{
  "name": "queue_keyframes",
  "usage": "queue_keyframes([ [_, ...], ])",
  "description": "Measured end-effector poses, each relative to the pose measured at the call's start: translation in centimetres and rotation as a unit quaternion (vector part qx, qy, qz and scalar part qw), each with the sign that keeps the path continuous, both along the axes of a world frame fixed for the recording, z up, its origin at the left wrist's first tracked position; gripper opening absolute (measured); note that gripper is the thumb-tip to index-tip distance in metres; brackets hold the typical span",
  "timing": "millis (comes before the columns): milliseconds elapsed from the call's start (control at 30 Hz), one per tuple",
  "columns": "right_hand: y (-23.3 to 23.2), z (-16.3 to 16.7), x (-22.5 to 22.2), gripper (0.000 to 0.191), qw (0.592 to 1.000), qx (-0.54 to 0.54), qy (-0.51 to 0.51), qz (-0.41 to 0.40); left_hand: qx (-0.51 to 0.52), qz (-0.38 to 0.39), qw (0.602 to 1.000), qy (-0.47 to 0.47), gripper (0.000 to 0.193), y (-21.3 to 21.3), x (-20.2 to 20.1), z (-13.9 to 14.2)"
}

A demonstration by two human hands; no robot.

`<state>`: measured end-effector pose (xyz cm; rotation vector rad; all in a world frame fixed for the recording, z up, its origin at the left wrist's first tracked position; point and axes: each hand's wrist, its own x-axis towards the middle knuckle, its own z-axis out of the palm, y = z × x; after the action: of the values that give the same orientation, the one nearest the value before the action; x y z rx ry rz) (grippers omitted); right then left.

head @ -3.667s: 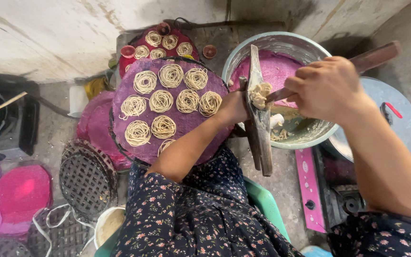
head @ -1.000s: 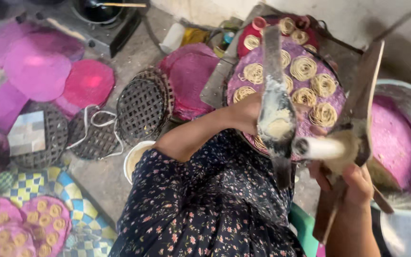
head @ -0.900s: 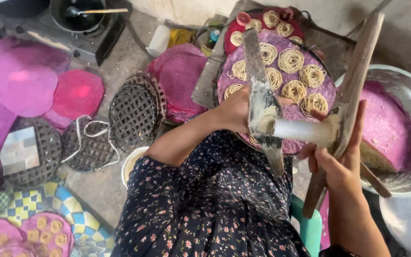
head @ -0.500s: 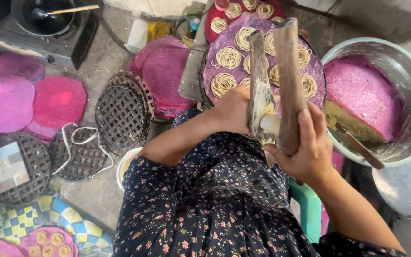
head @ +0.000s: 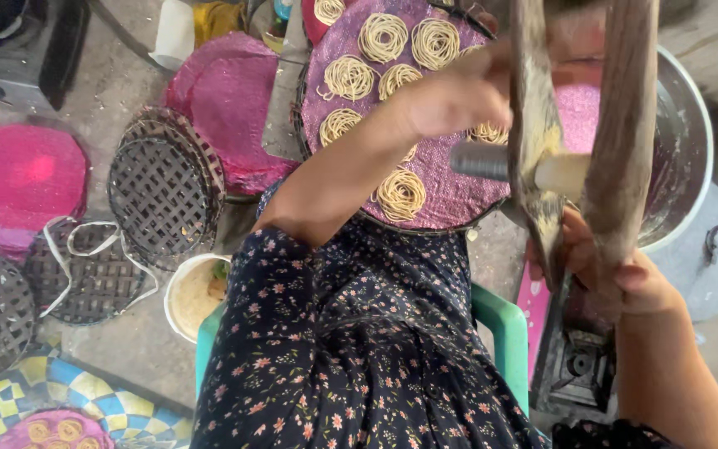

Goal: The person sits and uses a wooden hand press to extrude dough into noodle strands, coiling the strands into nests on a round tray. They scrape excess dough from the press with a stick, arrange the nests, and at one point cover the filled tray with a pink cloth.

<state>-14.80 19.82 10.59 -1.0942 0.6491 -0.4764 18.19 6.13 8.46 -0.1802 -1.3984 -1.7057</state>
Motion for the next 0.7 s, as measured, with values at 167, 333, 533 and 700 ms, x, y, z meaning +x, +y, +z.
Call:
queue_keyframes([
  [167,-1.0,-1.0,-3.4,0.133,0.993,0.09,-0.015,0.071,-0.023,-0.092,0.982,0.161,0.051,-4.0,-1.1,1.3],
  [333,-4.9,-2.3,-6.1,0.112,0.994,0.065,0.073,0.051,0.067,-0.019,0.984,0.165,0.055,-8.5,-3.3,-3.3],
  [533,-9.9,-8.3,-6.2,0.084,0.985,0.02,0.173,-0.001,0.175,0.054,0.955,0.235,0.053,-11.6,-2.0,-10.0],
  [700,-9.1,-8.8,-5.6,0.072,0.986,0.02,0.165,0.018,0.25,0.108,0.931,0.242,0.052,-10.0,-0.6,-10.4],
])
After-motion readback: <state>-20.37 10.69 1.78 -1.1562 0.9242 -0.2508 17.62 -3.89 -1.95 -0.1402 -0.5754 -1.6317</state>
